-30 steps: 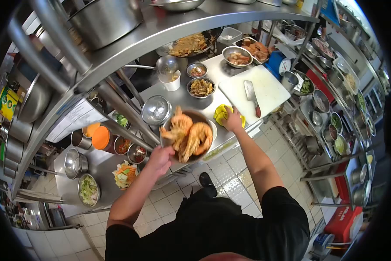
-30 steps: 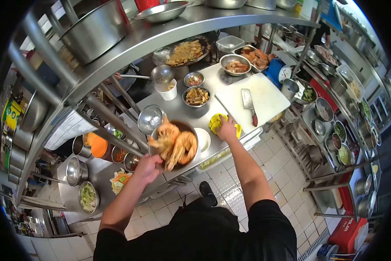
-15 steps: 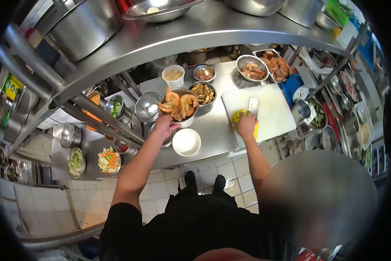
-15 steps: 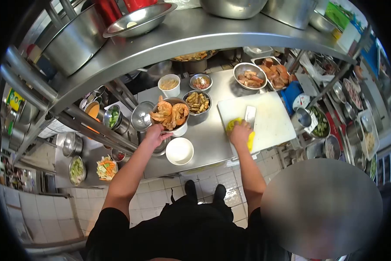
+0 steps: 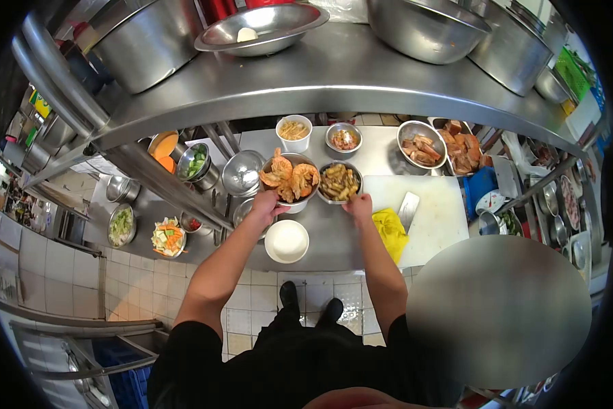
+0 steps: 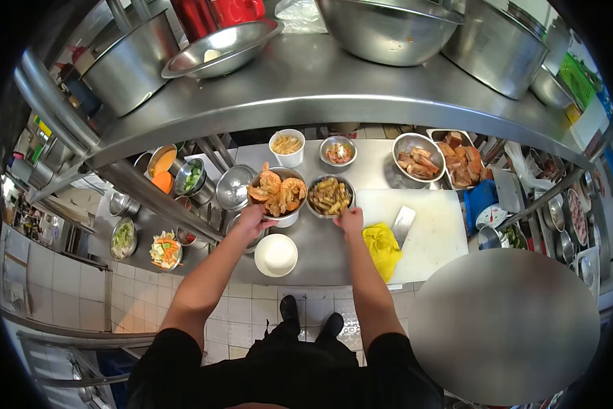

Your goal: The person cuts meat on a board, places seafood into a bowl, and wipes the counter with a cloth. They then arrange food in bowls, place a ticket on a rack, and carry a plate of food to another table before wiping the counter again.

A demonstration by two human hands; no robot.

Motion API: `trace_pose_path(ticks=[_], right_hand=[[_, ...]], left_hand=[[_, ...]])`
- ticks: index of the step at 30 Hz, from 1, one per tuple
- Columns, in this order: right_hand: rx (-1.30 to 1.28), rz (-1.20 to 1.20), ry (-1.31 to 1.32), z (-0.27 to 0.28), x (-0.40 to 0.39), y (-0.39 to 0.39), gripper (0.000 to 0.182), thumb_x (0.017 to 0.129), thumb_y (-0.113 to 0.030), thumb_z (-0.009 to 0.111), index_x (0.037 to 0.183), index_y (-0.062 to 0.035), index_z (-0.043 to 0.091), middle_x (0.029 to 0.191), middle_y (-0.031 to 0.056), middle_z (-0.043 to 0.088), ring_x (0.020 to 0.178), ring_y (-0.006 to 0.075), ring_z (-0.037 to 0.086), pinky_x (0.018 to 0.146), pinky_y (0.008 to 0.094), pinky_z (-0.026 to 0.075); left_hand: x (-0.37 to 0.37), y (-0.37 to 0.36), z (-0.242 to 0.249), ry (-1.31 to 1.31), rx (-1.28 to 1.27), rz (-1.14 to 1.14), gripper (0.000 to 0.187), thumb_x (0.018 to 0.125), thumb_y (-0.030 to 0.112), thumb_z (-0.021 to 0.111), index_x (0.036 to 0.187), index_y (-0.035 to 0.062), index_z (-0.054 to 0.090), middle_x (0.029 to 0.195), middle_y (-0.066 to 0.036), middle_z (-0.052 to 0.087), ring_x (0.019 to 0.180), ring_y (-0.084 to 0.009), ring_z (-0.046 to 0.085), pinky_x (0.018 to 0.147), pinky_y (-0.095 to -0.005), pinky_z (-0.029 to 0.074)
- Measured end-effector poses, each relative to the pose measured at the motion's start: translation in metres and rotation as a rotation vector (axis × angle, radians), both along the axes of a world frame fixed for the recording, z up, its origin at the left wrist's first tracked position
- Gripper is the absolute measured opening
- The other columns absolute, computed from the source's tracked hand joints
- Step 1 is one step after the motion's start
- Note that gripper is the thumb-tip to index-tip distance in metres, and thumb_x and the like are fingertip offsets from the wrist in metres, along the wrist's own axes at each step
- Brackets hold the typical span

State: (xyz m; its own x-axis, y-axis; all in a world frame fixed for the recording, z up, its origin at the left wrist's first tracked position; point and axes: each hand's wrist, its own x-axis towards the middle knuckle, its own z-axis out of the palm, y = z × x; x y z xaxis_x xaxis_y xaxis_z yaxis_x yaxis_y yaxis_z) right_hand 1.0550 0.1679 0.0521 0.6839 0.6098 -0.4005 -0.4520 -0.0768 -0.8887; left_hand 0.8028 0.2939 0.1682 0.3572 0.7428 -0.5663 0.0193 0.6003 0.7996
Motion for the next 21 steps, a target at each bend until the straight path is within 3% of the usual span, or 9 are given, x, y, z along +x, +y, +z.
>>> trace_pose_path(ticks=[4,7,10,12,14,15,16,18,21], right_hand=[[0.079,0.016,-0.006,-0.021,-0.005,-0.065,0.024,0.084,-0.007,0.058,0.092,-0.0075,0.035,0.076,0.0097,0.054,0.071,0.0201,0.061,0.057,0.0362,0.056],[-0.132,0.135,0.053,0.004,-0.012,-0.094,0.024,0.081,-0.01,0.06,0.096,-0.0042,0.042,0.081,0.0157,0.059,0.075,0.0286,0.064,0.058,0.0383,0.055],[-0.61,0.071,-0.908,0.026,0.01,-0.088,0.034,0.079,-0.023,0.063,0.102,-0.0016,0.05,0.088,0.0196,0.064,0.082,0.0335,0.064,0.07,0.0415,0.052],[-0.494,-0.013,-0.861,0.042,0.042,-0.049,0.04,0.077,-0.03,0.063,0.102,-0.0006,0.056,0.087,0.0193,0.066,0.084,0.0354,0.063,0.077,0.0411,0.049],[-0.327,-0.046,-0.692,-0.019,0.097,0.024,0.036,0.078,-0.029,0.061,0.101,-0.0011,0.058,0.084,0.02,0.065,0.082,0.0349,0.063,0.078,0.0401,0.048],[-0.215,-0.014,-0.663,-0.032,0.114,0.057,0.034,0.079,-0.026,0.061,0.101,0.0001,0.058,0.079,0.0183,0.064,0.076,0.03,0.063,0.067,0.0379,0.051],[-0.178,0.038,-0.355,0.004,0.108,0.076,0.033,0.079,-0.022,0.061,0.101,0.0022,0.058,0.074,0.0152,0.062,0.071,0.0236,0.062,0.052,0.0322,0.049],[-0.269,0.07,-0.243,0.0,0.123,0.123,0.033,0.082,-0.017,0.063,0.106,0.0024,0.051,0.092,0.0143,0.058,0.059,0.0219,0.059,0.046,0.0311,0.049],[-0.098,0.045,0.051,-0.022,0.138,0.168,0.029,0.083,-0.01,0.06,0.106,0.0031,0.05,0.099,0.0167,0.053,0.07,0.0262,0.06,0.052,0.0347,0.054]], left_hand=[[0.017,0.009,-0.013,-0.035,0.019,0.025,0.03,0.085,0.0,0.04,0.114,-0.0039,0.045,0.108,-0.017,0.055,0.091,-0.0297,0.061,0.071,-0.0415,0.058],[0.034,0.015,-0.024,-0.042,-0.001,0.061,0.031,0.085,0.001,0.04,0.115,-0.0021,0.046,0.108,-0.015,0.056,0.092,-0.0272,0.061,0.071,-0.0413,0.058],[0.042,0.016,-0.033,-0.05,0.009,0.108,0.032,0.085,0.002,0.042,0.116,-0.001,0.046,0.108,-0.013,0.056,0.088,-0.0251,0.061,0.069,-0.0399,0.059],[0.042,0.018,-0.036,-0.055,0.034,0.149,0.033,0.084,0.003,0.044,0.117,-0.0003,0.046,0.107,-0.013,0.056,0.085,-0.0235,0.061,0.068,-0.0384,0.059],[0.042,0.025,-0.043,-0.073,0.028,0.17,0.033,0.084,0.004,0.046,0.116,0.0002,0.044,0.106,-0.012,0.054,0.082,-0.0249,0.06,0.066,-0.0379,0.059],[0.041,0.024,-0.048,-0.08,0.022,0.18,0.033,0.083,0.004,0.048,0.115,0.0005,0.043,0.106,-0.012,0.054,0.081,-0.0256,0.059,0.066,-0.0377,0.059],[0.042,0.016,-0.043,-0.022,0.016,0.229,0.031,0.084,0.006,0.049,0.114,0.001,0.041,0.105,-0.012,0.052,0.081,-0.0268,0.059,0.066,-0.0381,0.059],[0.044,-0.005,-0.01,0.082,0.02,0.33,0.03,0.084,0.009,0.051,0.111,0.0021,0.039,0.104,-0.012,0.049,0.08,-0.0293,0.058,0.067,-0.0389,0.058],[0.039,-0.011,-0.002,-0.113,-0.042,0.323,0.024,0.09,0.012,0.049,0.108,0.0026,0.036,0.104,-0.013,0.045,0.085,-0.0331,0.058,0.073,-0.0411,0.057]])
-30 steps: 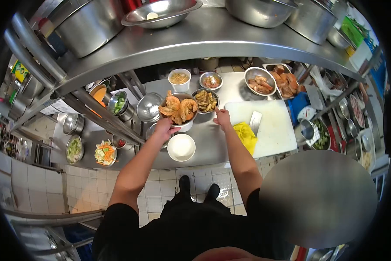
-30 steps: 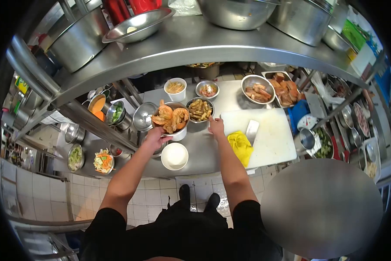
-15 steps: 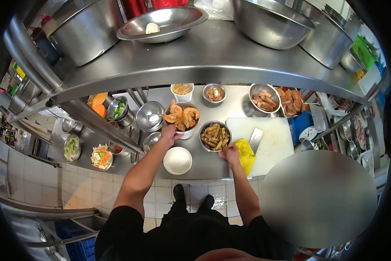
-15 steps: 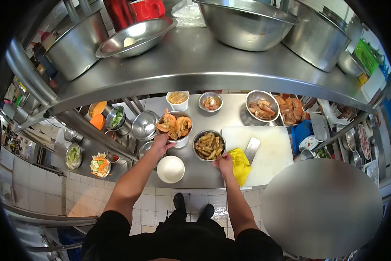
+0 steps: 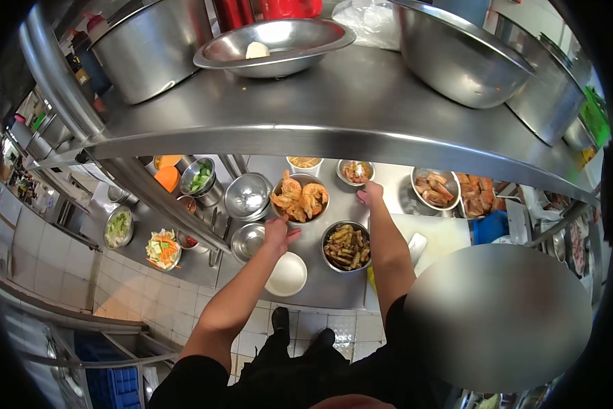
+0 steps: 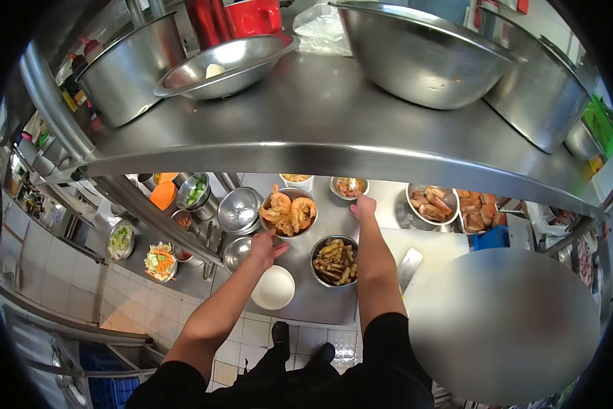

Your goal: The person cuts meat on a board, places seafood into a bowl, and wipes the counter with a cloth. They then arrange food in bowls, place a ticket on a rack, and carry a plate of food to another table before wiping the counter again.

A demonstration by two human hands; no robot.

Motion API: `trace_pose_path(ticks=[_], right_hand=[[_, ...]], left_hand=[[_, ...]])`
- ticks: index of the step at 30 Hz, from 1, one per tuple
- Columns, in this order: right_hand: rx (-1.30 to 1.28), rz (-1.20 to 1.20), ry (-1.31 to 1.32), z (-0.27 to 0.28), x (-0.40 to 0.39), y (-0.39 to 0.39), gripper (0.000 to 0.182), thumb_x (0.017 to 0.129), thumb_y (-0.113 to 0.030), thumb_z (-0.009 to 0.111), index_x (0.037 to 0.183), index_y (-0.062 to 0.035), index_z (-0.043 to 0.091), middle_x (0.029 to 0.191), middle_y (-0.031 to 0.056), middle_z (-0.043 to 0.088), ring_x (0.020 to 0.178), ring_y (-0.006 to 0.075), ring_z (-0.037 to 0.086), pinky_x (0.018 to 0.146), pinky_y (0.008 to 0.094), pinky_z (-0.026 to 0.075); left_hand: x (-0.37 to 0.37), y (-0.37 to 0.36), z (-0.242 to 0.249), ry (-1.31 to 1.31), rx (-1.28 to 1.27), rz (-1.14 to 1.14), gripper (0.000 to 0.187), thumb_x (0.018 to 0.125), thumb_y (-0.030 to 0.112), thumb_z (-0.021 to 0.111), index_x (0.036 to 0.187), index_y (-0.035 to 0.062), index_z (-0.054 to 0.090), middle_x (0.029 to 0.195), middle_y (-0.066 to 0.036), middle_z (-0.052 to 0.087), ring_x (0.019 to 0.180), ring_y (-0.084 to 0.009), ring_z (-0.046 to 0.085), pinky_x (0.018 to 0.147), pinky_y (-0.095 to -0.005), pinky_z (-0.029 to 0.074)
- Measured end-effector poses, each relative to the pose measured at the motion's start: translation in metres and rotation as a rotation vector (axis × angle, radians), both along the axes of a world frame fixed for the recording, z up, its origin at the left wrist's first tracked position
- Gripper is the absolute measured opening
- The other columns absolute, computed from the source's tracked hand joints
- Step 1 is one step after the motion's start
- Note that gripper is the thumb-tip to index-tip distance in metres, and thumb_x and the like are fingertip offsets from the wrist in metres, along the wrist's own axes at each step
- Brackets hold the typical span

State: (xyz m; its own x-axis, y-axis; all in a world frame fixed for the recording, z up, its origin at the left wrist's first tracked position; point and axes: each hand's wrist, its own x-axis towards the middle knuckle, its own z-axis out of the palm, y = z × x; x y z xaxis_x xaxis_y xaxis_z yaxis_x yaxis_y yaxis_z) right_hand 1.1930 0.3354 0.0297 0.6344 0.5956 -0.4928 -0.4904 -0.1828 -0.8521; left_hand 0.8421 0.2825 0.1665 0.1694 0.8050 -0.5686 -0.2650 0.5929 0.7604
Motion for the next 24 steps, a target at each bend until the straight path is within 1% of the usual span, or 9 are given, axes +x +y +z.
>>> trace_pose_path(ticks=[2,4,6,9,10,13,15,18,24], right_hand=[[0.026,-0.089,0.057,0.0,-0.008,0.005,0.022,0.084,-0.008,0.057,0.101,0.0055,0.053,0.094,0.0159,0.056,0.07,0.025,0.06,0.054,0.0342,0.057],[0.073,-0.169,0.082,0.002,-0.013,0.01,0.014,0.084,-0.002,0.054,0.094,0.0071,0.055,0.092,0.0159,0.057,0.072,0.0248,0.06,0.058,0.0345,0.059],[0.078,-0.103,0.017,0.005,-0.01,0.009,0.018,0.083,-0.002,0.055,0.097,0.0081,0.053,0.092,0.017,0.057,0.072,0.025,0.061,0.057,0.0343,0.059],[0.008,0.005,-0.072,0.003,-0.012,-0.017,0.015,0.081,-0.001,0.056,0.093,0.008,0.052,0.084,0.0163,0.058,0.065,0.0247,0.062,0.053,0.0321,0.058],[-0.022,0.043,-0.101,0.006,-0.014,-0.027,0.013,0.081,0.0,0.057,0.09,0.0077,0.052,0.08,0.0157,0.058,0.062,0.0246,0.062,0.051,0.031,0.058],[-0.056,0.138,-0.12,0.014,-0.031,-0.068,0.014,0.079,0.0,0.059,0.089,0.0065,0.051,0.076,0.0156,0.058,0.052,0.0235,0.06,0.042,0.0303,0.055],[-0.041,0.081,-0.09,0.018,-0.045,-0.092,0.015,0.079,0.001,0.06,0.091,0.0042,0.051,0.073,0.0137,0.058,0.048,0.0215,0.058,0.039,0.0297,0.052],[-0.108,0.202,-0.166,0.001,-0.043,-0.114,0.021,0.077,0.0,0.062,0.096,0.0024,0.054,0.072,0.0111,0.059,0.049,0.0162,0.055,0.042,0.0272,0.045],[-0.109,0.1,-0.262,-0.013,-0.054,-0.14,0.031,0.075,-0.004,0.069,0.101,0.005,0.055,0.07,0.0092,0.06,0.053,0.0162,0.057,0.044,0.0288,0.045]], left_hand=[[-0.001,0.006,-0.009,-0.109,0.034,-0.009,0.021,0.092,0.009,0.044,0.11,0.001,0.037,0.103,-0.013,0.045,0.095,-0.0322,0.056,0.076,-0.0436,0.057],[0.003,0.014,-0.021,-0.121,0.075,0.019,0.023,0.092,0.01,0.046,0.11,-0.0014,0.036,0.109,-0.013,0.046,0.088,-0.0313,0.058,0.073,-0.0419,0.057],[0.007,0.019,-0.026,-0.129,0.098,0.042,0.026,0.092,0.013,0.047,0.111,-0.0004,0.036,0.113,-0.013,0.045,0.084,-0.0285,0.059,0.069,-0.0398,0.057],[0.008,0.015,-0.02,-0.068,-0.035,0.01,0.028,0.092,0.016,0.05,0.112,0.0023,0.036,0.111,-0.015,0.047,0.09,-0.027,0.059,0.076,-0.0438,0.055],[0.005,0.009,-0.013,0.018,-0.054,-0.023,0.03,0.09,0.02,0.055,0.11,0.0054,0.039,0.108,-0.011,0.049,0.083,-0.023,0.06,0.071,-0.0375,0.054],[-0.023,-0.008,-0.009,0.252,0.129,-0.175,0.023,0.088,0.02,0.057,0.104,0.0089,0.046,0.1,-0.006,0.052,0.079,-0.0188,0.059,0.066,-0.0312,0.052],[-0.048,-0.015,-0.027,0.24,0.21,-0.138,0.015,0.087,0.019,0.058,0.097,0.0117,0.05,0.09,-0.001,0.055,0.075,-0.0146,0.057,0.062,-0.0273,0.049],[-0.084,-0.038,-0.026,0.251,0.401,-0.094,0.022,0.085,0.017,0.061,0.1,0.0092,0.047,0.09,-0.002,0.052,0.074,-0.0125,0.052,0.063,-0.0259,0.043],[-0.116,-0.117,-0.027,0.565,0.745,-0.035,0.034,0.084,0.012,0.062,0.11,0.0037,0.04,0.096,-0.005,0.048,0.081,-0.0151,0.048,0.067,-0.0282,0.043]])
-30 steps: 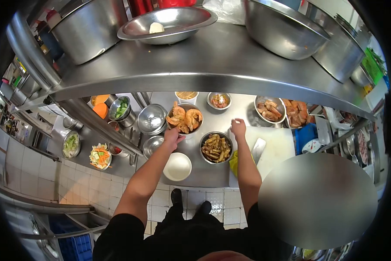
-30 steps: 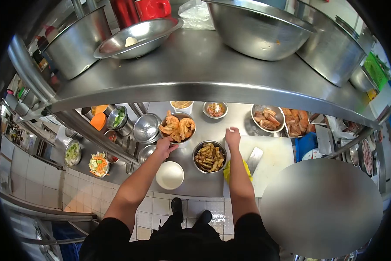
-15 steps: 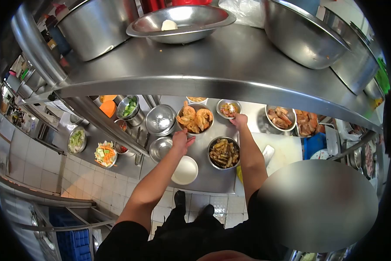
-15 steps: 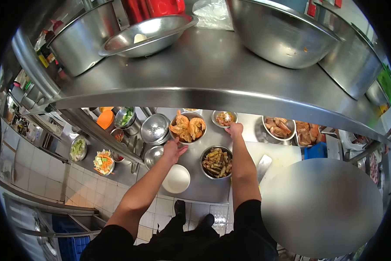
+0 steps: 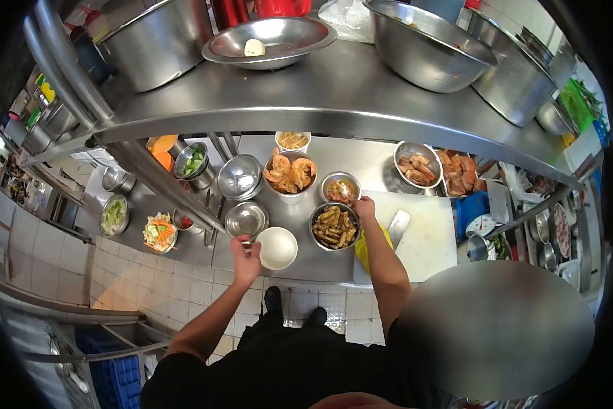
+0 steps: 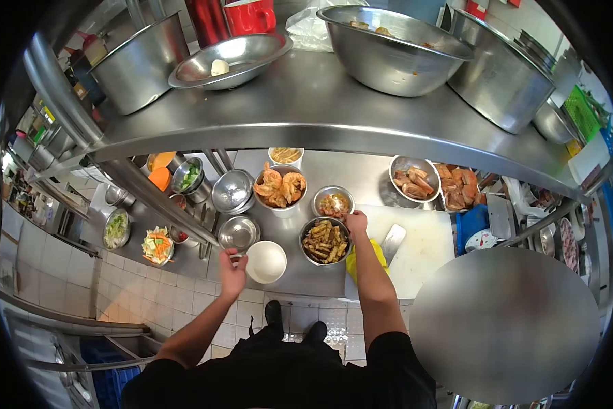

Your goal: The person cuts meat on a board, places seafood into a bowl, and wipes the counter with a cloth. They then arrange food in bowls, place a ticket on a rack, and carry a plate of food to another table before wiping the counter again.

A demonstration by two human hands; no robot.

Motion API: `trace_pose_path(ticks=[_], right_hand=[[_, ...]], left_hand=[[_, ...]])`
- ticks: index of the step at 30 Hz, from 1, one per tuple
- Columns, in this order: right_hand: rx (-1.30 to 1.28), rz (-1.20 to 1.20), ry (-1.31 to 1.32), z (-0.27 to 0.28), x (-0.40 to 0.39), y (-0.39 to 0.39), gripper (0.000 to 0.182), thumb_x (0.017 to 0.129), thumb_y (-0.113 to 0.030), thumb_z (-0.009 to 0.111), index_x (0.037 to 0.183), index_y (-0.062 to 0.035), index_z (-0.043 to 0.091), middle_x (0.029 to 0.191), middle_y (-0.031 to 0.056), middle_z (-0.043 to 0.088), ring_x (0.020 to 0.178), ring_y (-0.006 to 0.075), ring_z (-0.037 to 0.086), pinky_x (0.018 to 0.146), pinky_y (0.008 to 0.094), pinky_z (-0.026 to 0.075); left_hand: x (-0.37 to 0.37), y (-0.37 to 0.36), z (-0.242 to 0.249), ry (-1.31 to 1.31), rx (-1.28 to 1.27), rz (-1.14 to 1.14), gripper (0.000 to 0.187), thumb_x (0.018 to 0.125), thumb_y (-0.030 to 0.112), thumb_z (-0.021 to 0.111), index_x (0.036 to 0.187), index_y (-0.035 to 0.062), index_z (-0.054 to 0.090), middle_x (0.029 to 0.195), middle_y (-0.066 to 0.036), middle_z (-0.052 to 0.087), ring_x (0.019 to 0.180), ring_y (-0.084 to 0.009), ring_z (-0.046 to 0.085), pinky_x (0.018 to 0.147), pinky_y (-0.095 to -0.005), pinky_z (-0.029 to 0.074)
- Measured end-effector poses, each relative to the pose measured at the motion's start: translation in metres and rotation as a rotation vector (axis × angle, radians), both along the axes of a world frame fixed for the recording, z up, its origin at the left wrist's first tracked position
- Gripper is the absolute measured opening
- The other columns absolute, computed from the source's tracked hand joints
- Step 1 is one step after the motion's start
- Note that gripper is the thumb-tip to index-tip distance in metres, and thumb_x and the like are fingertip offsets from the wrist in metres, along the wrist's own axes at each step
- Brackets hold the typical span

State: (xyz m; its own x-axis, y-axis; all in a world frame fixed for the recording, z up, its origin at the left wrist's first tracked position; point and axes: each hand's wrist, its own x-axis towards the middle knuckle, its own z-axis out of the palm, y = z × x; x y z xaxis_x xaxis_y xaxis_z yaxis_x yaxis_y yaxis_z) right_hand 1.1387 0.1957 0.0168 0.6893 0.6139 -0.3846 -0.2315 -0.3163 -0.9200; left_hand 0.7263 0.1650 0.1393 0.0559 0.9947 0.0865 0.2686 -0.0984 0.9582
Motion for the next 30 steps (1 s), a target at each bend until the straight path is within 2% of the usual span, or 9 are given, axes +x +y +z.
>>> trace_pose_path(ticks=[5,7,9,13,16,20,23,26,30], right_hand=[[-0.022,-0.283,-0.976,0.046,-0.026,-0.036,0.027,0.081,-0.011,0.063,0.105,0.0016,0.056,0.08,0.0109,0.062,0.067,0.0162,0.061,0.054,0.0274,0.048],[0.386,-0.09,-0.271,0.011,-0.041,-0.015,0.029,0.085,-0.015,0.058,0.11,-0.0023,0.052,0.088,0.0095,0.06,0.072,0.0234,0.062,0.063,0.0335,0.052],[0.356,0.099,0.517,0.105,-0.101,-0.024,0.041,0.089,-0.025,0.054,0.122,-0.0036,0.044,0.107,0.0134,0.054,0.088,0.0288,0.06,0.076,0.039,0.053],[0.331,-0.106,0.978,0.145,-0.148,0.014,0.069,0.09,-0.049,0.045,0.139,-0.0066,0.022,0.143,0.0196,0.022,0.127,0.0416,0.031,0.102,0.0535,0.033],[0.44,-0.023,1.066,0.13,-0.153,0.034,0.072,0.088,-0.053,0.043,0.14,-0.0084,0.019,0.143,0.0204,0.02,0.128,0.0438,0.027,0.104,0.0552,0.028],[0.432,0.022,0.906,0.125,-0.15,0.024,0.066,0.087,-0.054,0.046,0.132,-0.0083,0.032,0.139,0.0185,0.027,0.121,0.0413,0.037,0.1,0.0535,0.033],[0.407,-0.052,0.761,0.146,-0.161,-0.02,0.065,0.087,-0.049,0.049,0.135,-0.0085,0.032,0.141,0.0139,0.029,0.124,0.0332,0.037,0.098,0.05,0.036],[0.375,0.05,0.455,0.167,-0.203,-0.066,0.038,0.09,-0.036,0.051,0.115,-0.008,0.05,0.111,0.0078,0.052,0.096,0.0207,0.053,0.083,0.0375,0.044],[0.465,0.355,0.033,0.227,-0.28,-0.076,0.017,0.093,-0.023,0.051,0.097,-0.0077,0.058,0.081,0.0012,0.06,0.071,0.0116,0.055,0.071,0.0255,0.045]], left_hand=[[-0.021,-0.048,0.011,0.074,0.071,-0.085,0.037,0.085,0.007,0.06,0.114,0.0057,0.037,0.102,-0.004,0.044,0.087,-0.0121,0.046,0.069,-0.0256,0.043],[-0.037,-0.06,0.015,0.056,0.104,-0.202,0.015,0.088,0.013,0.057,0.096,0.0045,0.048,0.08,-0.002,0.05,0.07,-0.0101,0.048,0.062,-0.0249,0.042],[-0.069,-0.08,0.005,0.161,-0.068,-0.343,0.016,0.089,0.017,0.057,0.084,0.0034,0.051,0.066,-0.001,0.049,0.059,-0.0095,0.047,0.058,-0.0268,0.043],[-0.148,-0.123,-0.067,0.541,-0.356,-0.308,0.04,0.092,0.038,0.044,0.086,0.0009,0.058,0.075,-0.015,0.063,0.073,-0.0304,0.062,0.068,-0.0379,0.048],[-0.29,-0.174,-0.222,0.79,-0.685,-0.157,0.061,0.089,0.052,0.037,0.079,-0.0023,0.062,0.081,-0.019,0.066,0.076,-0.0325,0.064,0.073,-0.0405,0.049],[-0.363,-0.248,-0.193,0.729,-1.132,0.068,0.063,0.089,0.052,0.036,0.073,-0.0025,0.063,0.065,-0.017,0.064,0.057,-0.0279,0.063,0.059,-0.0407,0.052],[-0.401,-0.264,-0.219,0.865,-0.837,0.229,0.06,0.088,0.049,0.038,0.076,-0.0044,0.062,0.071,-0.019,0.065,0.067,-0.0312,0.064,0.066,-0.0415,0.051],[-0.387,-0.189,-0.213,0.346,-0.545,0.496,0.048,0.087,0.041,0.045,0.078,-0.0031,0.062,0.08,-0.023,0.064,0.078,-0.0316,0.062,0.069,-0.0414,0.046],[-0.33,0.0,-0.027,-0.054,0.031,0.391,0.041,0.096,0.034,0.042,0.089,-0.0016,0.061,0.078,-0.011,0.06,0.074,-0.0152,0.054,0.069,-0.0315,0.042]])
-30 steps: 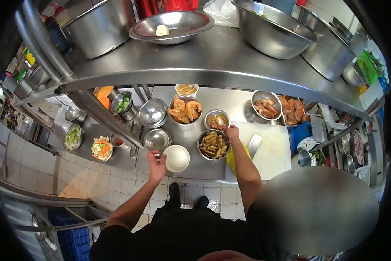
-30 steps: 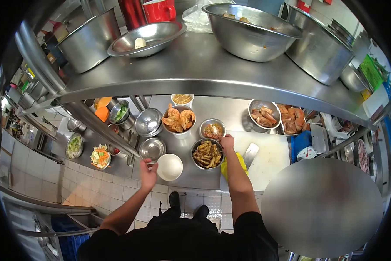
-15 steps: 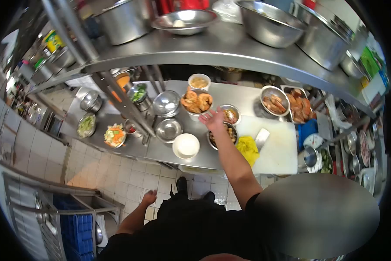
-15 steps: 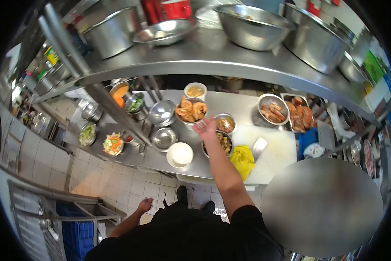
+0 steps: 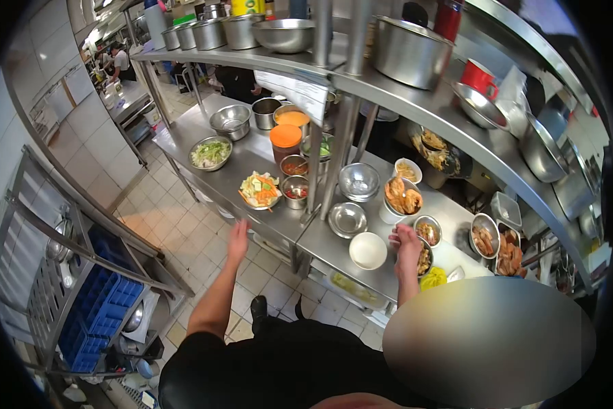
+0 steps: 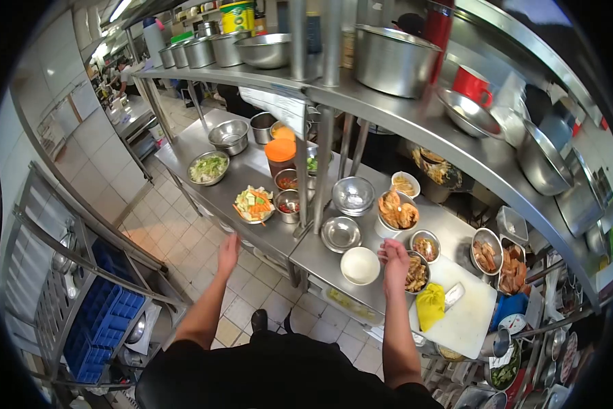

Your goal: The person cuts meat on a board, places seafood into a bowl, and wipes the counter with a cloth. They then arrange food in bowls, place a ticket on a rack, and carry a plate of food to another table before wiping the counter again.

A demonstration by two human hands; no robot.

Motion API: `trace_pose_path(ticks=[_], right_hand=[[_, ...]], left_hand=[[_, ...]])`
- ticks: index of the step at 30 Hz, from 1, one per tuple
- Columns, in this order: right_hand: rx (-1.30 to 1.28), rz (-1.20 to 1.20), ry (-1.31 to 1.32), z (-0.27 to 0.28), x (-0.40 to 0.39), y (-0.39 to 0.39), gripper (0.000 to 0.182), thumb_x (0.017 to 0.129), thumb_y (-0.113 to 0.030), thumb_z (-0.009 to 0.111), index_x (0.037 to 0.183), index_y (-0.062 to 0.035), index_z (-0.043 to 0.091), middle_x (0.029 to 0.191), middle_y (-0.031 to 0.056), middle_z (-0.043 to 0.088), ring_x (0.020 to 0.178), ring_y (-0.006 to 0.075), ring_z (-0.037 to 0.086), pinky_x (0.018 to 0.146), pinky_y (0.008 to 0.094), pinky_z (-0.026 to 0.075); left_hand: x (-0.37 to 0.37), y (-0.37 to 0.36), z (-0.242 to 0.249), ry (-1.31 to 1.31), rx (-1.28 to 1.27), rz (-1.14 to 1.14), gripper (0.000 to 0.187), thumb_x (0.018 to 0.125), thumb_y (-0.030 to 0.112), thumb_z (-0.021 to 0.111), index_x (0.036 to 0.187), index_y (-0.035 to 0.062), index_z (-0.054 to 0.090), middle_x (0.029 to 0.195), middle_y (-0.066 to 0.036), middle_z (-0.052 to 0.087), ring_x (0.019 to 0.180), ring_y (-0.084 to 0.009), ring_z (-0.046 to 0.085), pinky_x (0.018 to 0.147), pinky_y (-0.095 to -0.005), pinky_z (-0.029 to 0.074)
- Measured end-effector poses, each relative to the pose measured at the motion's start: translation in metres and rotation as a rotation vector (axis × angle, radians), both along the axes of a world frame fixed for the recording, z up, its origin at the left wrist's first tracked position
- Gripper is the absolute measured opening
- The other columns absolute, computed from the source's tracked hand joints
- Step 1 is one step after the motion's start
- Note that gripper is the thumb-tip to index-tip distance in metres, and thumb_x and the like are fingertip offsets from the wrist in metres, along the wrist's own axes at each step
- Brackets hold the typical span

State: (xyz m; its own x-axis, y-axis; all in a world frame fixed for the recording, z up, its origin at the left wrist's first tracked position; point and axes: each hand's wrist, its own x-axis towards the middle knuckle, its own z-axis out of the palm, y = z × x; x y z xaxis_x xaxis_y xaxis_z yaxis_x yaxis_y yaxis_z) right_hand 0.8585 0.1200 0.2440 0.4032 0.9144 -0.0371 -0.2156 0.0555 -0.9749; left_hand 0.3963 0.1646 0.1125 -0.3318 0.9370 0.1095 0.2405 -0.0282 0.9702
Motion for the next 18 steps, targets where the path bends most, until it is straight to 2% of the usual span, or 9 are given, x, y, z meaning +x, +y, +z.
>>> trace_pose_path(ticks=[2,3,5,6,7,9,11,14,18], right_hand=[[0.221,0.09,-0.226,0.049,-0.043,0.015,0.018,0.094,-0.021,0.053,0.095,-0.0035,0.058,0.08,0.0004,0.058,0.069,0.0075,0.049,0.063,0.0213,0.04],[0.282,0.099,-0.376,0.073,-0.061,0.026,0.019,0.094,-0.021,0.053,0.097,-0.0025,0.058,0.083,0.0007,0.059,0.071,0.0063,0.049,0.065,0.0203,0.04],[0.402,0.047,-0.435,0.117,-0.106,0.05,0.016,0.09,-0.014,0.059,0.1,-0.0016,0.056,0.089,0.0011,0.059,0.083,0.006,0.053,0.074,0.0213,0.044],[0.379,-0.02,-0.584,0.139,-0.128,0.06,0.02,0.088,-0.01,0.061,0.104,-0.0012,0.054,0.095,0.0043,0.06,0.086,0.0094,0.056,0.079,0.0231,0.045],[0.49,-0.063,-0.581,0.158,-0.157,0.071,0.029,0.084,-0.011,0.063,0.109,-0.0013,0.05,0.101,0.0076,0.061,0.089,0.0135,0.057,0.082,0.0272,0.044],[0.451,-0.217,-0.765,0.19,-0.204,0.088,0.044,0.077,-0.019,0.071,0.111,-0.0023,0.047,0.11,0.0099,0.059,0.099,0.0199,0.054,0.088,0.034,0.041],[0.53,-0.347,-0.818,0.195,-0.233,0.12,0.048,0.077,-0.022,0.072,0.111,0.0001,0.046,0.109,0.0142,0.054,0.1,0.024,0.052,0.088,0.0352,0.041],[0.5,-0.499,-0.843,0.202,-0.253,0.143,0.05,0.076,-0.022,0.071,0.111,0.0016,0.044,0.105,0.0157,0.052,0.098,0.0262,0.051,0.088,0.0364,0.04],[0.476,-0.605,-0.911,0.206,-0.256,0.144,0.049,0.078,-0.022,0.071,0.111,-0.0003,0.043,0.106,0.0127,0.053,0.097,0.023,0.052,0.087,0.0342,0.04]], left_hand=[[0.006,0.081,0.112,0.049,0.343,-0.023,0.034,0.097,0.026,0.041,0.095,-0.0006,0.062,0.085,-0.01,0.061,0.079,-0.0175,0.056,0.075,-0.0312,0.044],[-0.002,0.133,0.132,-0.072,0.449,-0.071,0.033,0.097,0.025,0.041,0.097,0.0,0.062,0.091,-0.011,0.063,0.085,-0.019,0.059,0.078,-0.0301,0.044],[0.002,0.167,0.238,0.051,0.446,-0.11,0.031,0.096,0.025,0.046,0.105,0.0005,0.061,0.098,-0.01,0.064,0.092,-0.0169,0.059,0.084,-0.0279,0.043],[0.005,0.192,0.264,-0.069,0.504,-0.189,0.032,0.095,0.027,0.048,0.109,0.0014,0.06,0.099,-0.006,0.063,0.092,-0.0128,0.056,0.081,-0.0253,0.042],[0.011,0.213,0.282,-0.195,0.56,-0.27,0.034,0.095,0.03,0.05,0.112,0.0024,0.059,0.101,-0.002,0.062,0.091,-0.0086,0.053,0.078,-0.0226,0.042],[0.027,0.24,0.311,-0.367,0.574,-0.358,0.033,0.092,0.026,0.057,0.112,0.0007,0.059,0.101,-0.005,0.06,0.095,-0.0101,0.053,0.08,-0.0243,0.042],[0.029,0.241,0.332,-0.452,0.494,-0.475,0.023,0.086,0.018,0.064,0.1,-0.0002,0.062,0.091,-0.005,0.063,0.086,-0.0096,0.056,0.077,-0.0239,0.044],[0.018,0.242,0.34,-0.498,0.398,-0.589,0.013,0.083,0.012,0.067,0.089,0.0005,0.064,0.081,-0.003,0.065,0.073,-0.007,0.058,0.07,-0.0211,0.045],[-0.004,0.253,0.34,-0.44,0.407,-0.69,0.012,0.083,0.01,0.067,0.091,-0.0001,0.064,0.088,-0.006,0.067,0.078,-0.0076,0.06,0.072,-0.0211,0.046]])
